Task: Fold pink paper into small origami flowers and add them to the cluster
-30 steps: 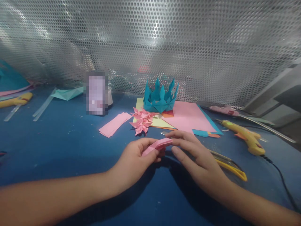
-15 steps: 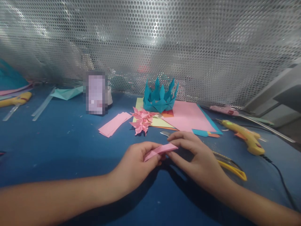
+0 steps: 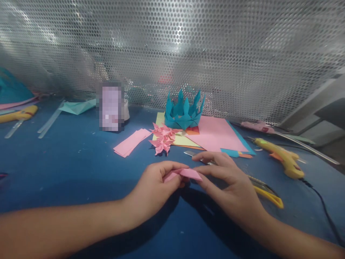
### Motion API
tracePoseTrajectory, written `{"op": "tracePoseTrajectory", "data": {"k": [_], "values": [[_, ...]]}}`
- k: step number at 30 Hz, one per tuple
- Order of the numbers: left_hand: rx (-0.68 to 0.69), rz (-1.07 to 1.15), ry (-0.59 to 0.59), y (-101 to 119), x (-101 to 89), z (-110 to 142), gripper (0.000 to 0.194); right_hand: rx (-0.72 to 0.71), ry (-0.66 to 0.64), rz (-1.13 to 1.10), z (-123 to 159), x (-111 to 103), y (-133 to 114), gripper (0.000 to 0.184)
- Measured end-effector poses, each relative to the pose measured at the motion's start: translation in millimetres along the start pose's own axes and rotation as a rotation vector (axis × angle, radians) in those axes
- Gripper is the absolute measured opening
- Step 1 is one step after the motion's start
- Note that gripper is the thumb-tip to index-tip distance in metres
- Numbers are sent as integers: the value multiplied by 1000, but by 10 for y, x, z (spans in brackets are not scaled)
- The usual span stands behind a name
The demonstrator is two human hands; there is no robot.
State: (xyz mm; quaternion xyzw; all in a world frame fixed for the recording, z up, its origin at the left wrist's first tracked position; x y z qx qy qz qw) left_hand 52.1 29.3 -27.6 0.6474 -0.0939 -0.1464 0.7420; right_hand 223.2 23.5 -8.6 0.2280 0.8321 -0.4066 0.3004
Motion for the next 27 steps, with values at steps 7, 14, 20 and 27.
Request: {"op": "tracePoseTrajectory", "data": {"k": [7,14,20,27], "values": [[14,77,68,-8,-18,-24,22,-78,-98,15,66,-35,-61,23],[46,72,53,-16,-26,-33,24,-162,-224,216,105,-45,-145,33],[56,76,54,23,-21,-23,22,-165,-273,184,138,-29,-204,36],[40,17,8,19,-10,-4,23,-202,-235,291,141,-61,-198,38]]}}
Point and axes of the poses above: each hand's wrist, its own z-axis away from the middle knuckle, its own x-axis out of the palm, y = z × x, the point moved 1 cm from there along -z, towards the middle knuckle, and after that the axes turned 4 degrees about -z, right-handed, at the moved point
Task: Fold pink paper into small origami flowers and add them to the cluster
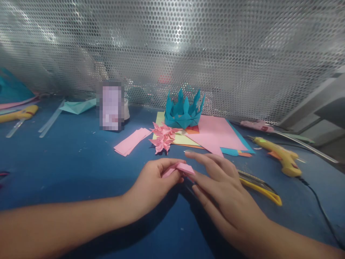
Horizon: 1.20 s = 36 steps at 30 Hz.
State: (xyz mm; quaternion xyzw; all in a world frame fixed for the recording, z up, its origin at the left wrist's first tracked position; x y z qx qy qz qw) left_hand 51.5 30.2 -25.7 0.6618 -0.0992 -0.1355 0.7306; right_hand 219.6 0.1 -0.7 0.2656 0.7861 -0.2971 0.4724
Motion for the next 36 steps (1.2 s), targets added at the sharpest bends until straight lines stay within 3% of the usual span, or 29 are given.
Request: {"op": "tracePoseTrajectory", "data": {"k": [10,20,29,36], "values": [[-18,35,-79,1,-7,1,25,12,102,-13,-27,32,111,22],[-31,152,-88,-12,8,10,16,81,228,-239,-67,84,185,14],[-32,159,-177,-50,7,17,17,128,235,-358,-83,141,202,12],[-77,139,-150,-38,30,21,10,107,228,-379,-101,165,211,8]]}}
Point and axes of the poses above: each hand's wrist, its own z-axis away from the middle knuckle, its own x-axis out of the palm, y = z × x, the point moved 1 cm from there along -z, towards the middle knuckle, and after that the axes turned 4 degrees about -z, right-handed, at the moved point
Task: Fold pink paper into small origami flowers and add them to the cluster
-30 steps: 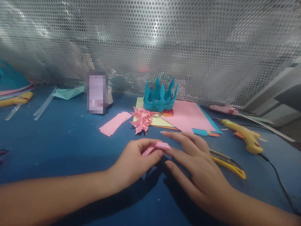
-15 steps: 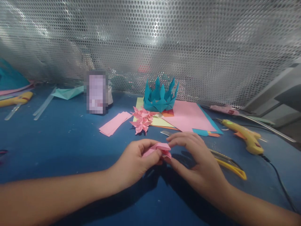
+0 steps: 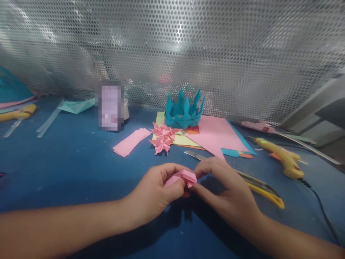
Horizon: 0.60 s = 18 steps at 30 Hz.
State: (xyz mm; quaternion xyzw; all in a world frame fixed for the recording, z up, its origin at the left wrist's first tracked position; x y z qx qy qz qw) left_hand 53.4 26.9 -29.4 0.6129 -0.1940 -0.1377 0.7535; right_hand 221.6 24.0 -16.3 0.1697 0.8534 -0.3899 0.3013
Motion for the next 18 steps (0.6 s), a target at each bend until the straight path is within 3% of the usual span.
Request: {"op": "tracePoseTrajectory", "data": {"k": [9,13,18], "values": [[-19,28,-13,47,0,5,9,-102,55,16,7,-17,-5,13],[-16,36,-28,46,-7,2,8,-256,-2,39,1,-37,-17,18],[-24,60,-51,45,1,-2,10,-250,-27,33,5,-32,3,18]]}}
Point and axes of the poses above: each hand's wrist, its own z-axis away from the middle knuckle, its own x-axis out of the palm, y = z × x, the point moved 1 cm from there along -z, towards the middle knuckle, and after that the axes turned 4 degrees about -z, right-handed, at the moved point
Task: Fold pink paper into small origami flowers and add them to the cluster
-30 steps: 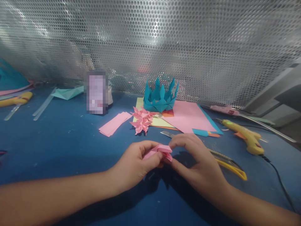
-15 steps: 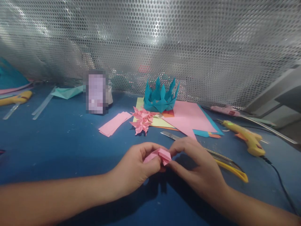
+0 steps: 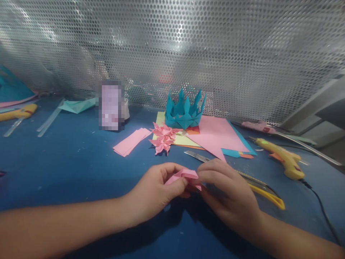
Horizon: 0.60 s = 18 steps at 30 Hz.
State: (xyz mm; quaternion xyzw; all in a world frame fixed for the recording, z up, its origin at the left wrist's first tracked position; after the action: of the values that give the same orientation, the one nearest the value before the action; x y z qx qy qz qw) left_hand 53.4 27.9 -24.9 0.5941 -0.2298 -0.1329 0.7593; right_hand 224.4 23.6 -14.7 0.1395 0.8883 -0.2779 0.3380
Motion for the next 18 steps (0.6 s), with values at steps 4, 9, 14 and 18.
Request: {"op": "tracePoseTrajectory", "data": {"k": [4,9,14,18], "values": [[-28,-37,10,-18,-12,8,17,62,-2,-23,20,20,16,19],[-45,-69,21,-32,-24,-3,17,86,4,5,14,14,21,16],[-50,24,23,-14,-2,-12,12,9,6,94,-19,-17,-1,15],[-71,46,25,-17,6,-10,15,-30,-7,159,-28,-22,-18,13]]}}
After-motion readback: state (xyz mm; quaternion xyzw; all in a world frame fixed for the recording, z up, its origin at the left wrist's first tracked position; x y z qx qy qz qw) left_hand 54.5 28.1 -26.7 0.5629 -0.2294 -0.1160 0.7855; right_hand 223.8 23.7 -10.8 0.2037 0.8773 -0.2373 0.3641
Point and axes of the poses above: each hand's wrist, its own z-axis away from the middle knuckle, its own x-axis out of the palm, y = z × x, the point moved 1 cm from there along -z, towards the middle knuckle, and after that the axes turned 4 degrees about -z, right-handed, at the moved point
